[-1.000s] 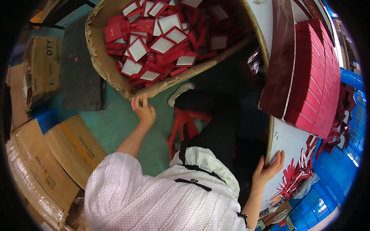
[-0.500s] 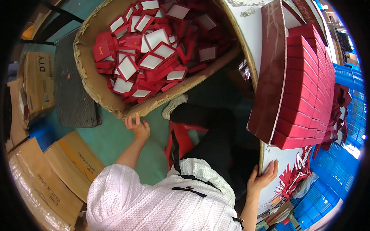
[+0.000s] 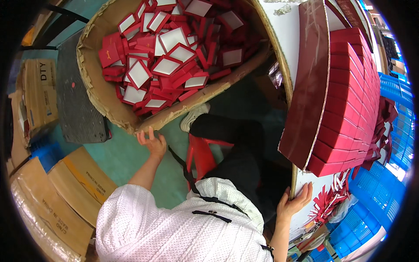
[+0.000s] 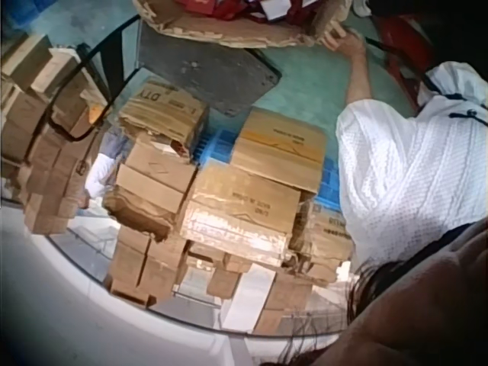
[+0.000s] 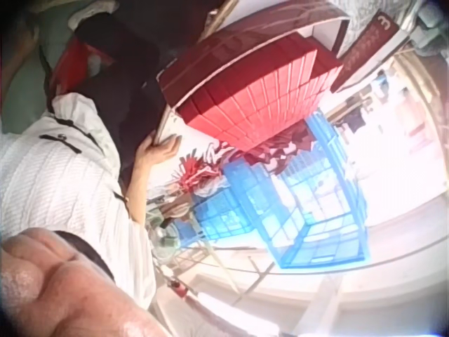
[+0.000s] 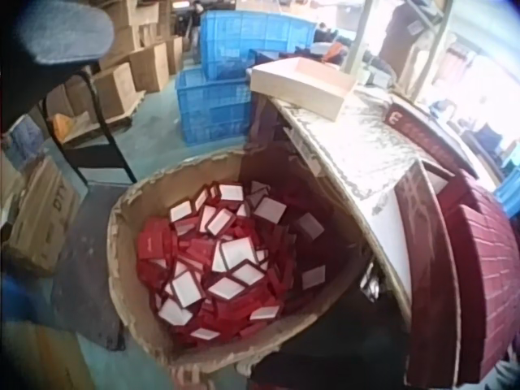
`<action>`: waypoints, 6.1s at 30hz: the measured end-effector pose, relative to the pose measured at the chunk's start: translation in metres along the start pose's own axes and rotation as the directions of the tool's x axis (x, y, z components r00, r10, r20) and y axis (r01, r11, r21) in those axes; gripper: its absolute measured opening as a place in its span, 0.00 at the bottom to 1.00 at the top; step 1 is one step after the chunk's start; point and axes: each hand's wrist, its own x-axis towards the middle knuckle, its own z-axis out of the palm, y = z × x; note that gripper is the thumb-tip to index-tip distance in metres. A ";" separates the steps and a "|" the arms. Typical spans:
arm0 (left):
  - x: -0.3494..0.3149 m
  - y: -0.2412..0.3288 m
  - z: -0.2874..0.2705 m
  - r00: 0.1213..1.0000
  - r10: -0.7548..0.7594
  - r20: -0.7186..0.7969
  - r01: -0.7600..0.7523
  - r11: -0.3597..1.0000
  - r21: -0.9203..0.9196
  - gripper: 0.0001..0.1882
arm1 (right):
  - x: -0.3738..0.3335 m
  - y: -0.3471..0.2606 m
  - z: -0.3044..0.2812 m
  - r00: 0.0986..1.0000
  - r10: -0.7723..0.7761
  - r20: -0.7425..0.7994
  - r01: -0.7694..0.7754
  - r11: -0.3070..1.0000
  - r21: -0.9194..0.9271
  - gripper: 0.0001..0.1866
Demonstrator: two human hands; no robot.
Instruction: The person assembles small red jewelry boxes by hand at a cluttered workbench. They repeatedly pick up a box, thread a red ribbon through a slot, and place the finished unit into a large cardboard bin.
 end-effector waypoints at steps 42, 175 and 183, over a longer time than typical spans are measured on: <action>-0.222 0.069 -0.086 0.455 0.215 0.864 0.582 0.662 -0.472 0.29 | -0.023 0.030 -0.007 0.966 -0.260 -0.009 0.258 0.953 0.156 0.31; -0.117 0.193 -0.124 0.520 0.149 0.841 0.197 0.937 -0.287 0.19 | -0.059 -0.021 0.042 0.807 -0.549 0.219 -0.024 0.339 0.940 0.09; -0.092 0.195 -0.097 0.201 0.240 0.950 0.327 0.897 -0.296 0.20 | -0.074 -0.041 0.031 0.788 -0.477 0.389 -0.112 0.509 0.853 0.10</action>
